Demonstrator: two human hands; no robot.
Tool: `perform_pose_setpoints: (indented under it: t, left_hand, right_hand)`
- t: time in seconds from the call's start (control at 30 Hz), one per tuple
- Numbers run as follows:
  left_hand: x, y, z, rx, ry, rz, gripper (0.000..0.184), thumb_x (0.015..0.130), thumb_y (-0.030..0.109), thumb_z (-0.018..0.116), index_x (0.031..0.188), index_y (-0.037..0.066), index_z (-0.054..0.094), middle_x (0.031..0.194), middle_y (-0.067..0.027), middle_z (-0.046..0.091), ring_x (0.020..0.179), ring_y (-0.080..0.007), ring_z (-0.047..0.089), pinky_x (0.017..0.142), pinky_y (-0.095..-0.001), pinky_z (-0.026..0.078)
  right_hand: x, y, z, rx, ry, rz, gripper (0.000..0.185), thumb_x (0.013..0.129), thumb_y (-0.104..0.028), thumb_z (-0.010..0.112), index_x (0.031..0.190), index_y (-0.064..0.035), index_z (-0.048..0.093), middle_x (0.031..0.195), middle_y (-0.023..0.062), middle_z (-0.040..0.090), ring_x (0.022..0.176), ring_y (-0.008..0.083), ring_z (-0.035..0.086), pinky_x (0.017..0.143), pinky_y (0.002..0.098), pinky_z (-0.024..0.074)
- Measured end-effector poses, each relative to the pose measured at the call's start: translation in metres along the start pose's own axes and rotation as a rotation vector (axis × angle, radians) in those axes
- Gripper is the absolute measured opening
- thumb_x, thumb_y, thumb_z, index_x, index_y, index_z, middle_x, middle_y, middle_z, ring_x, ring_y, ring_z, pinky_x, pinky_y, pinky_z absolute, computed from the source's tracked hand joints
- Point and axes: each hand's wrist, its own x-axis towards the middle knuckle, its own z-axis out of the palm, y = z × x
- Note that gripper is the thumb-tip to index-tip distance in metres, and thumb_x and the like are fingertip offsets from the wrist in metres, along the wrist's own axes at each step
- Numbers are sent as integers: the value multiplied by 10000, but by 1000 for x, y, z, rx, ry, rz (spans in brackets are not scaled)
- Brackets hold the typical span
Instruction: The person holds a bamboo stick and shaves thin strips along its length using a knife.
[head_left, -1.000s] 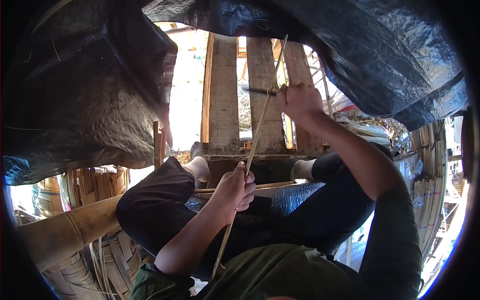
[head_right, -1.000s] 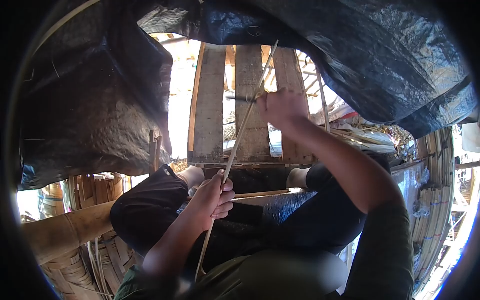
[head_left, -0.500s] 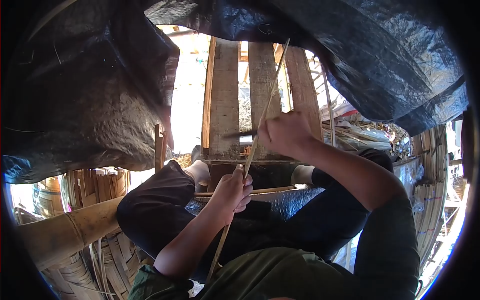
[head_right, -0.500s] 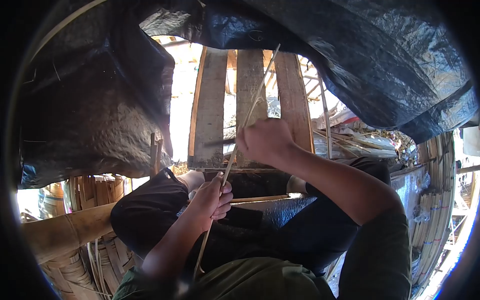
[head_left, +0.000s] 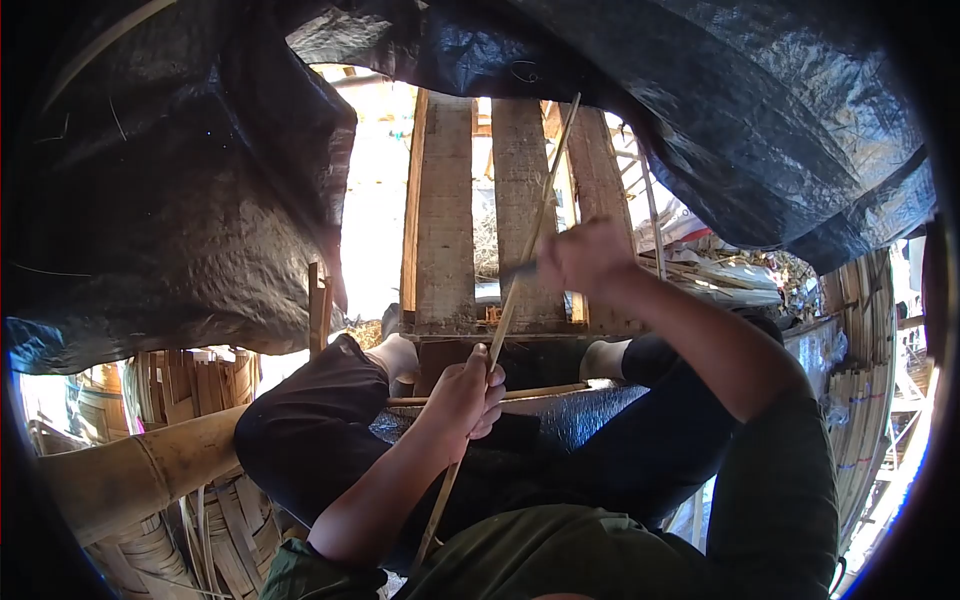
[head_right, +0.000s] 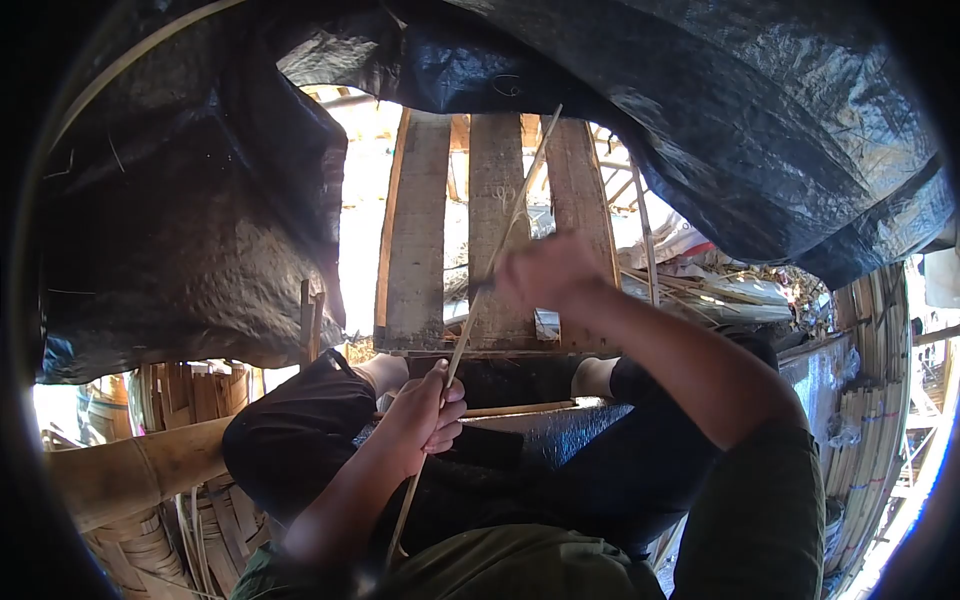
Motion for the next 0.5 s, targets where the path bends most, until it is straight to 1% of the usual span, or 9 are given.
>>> perform_pose_setpoints:
  t: [0.07,0.1,0.17,0.23,0.3,0.33,0.4,0.43,0.5]
  left_hand:
    - [-1,1,1,-7,-11,12,435,1031,439,264,715,163,380,492,58,239,346,-66,202,321,-230,178]
    - [-3,2,0,-12,-13,4,435,1031,438,262,714,164,380,493,59,239,347,-66,201,323,-230,178]
    - [-4,5,-1,-15,-19,3,435,1031,438,260,714,165,379,493,60,239,347,-66,200,324,-230,178]
    - [-5,4,-1,-9,-9,-4,434,1032,438,258,715,166,380,495,61,243,350,-66,202,327,-228,176]
    - [-2,1,-1,-3,2,4,434,1032,436,259,716,166,380,496,60,245,351,-65,204,328,-228,175]
    - [-1,0,-1,6,12,5,433,1032,435,260,716,165,379,497,59,246,352,-65,206,330,-228,174]
    - [-1,-3,0,12,6,10,432,1032,433,260,715,164,378,498,58,248,352,-66,208,330,-229,174]
    - [0,-3,0,10,-4,25,431,1032,430,260,714,164,377,500,57,250,351,-67,210,331,-230,174]
    - [1,-1,-1,13,4,16,432,1031,433,263,714,162,378,500,56,253,350,-68,214,331,-232,176]
  right_hand:
    - [20,43,23,-200,249,242,276,905,-209,471,751,-36,619,636,116,635,605,297,658,581,398,547]
    - [14,54,16,-228,375,220,228,909,-153,462,824,-12,620,676,131,649,622,304,667,544,380,550]
    - [13,57,12,-100,295,398,241,910,-175,464,848,-1,618,690,144,649,576,313,654,502,414,540]
    - [2,21,6,-90,320,227,312,905,-211,462,708,-31,623,586,142,615,492,327,621,483,435,529]
    - [-11,-24,-9,12,102,212,447,936,-319,377,713,-35,640,598,178,628,546,306,649,591,459,554]
    - [-13,-27,-9,18,102,216,447,936,-319,377,713,-35,640,598,178,628,546,306,649,591,459,554]
    - [-17,-30,-5,167,59,67,481,931,-334,363,655,-40,626,579,182,619,547,323,648,591,463,553]
    - [-15,-26,-3,172,54,68,481,931,-334,363,655,-40,626,579,182,619,547,323,648,591,463,553]
    - [0,-2,2,172,192,303,500,927,-323,364,589,-47,609,558,189,605,531,346,640,578,476,551]
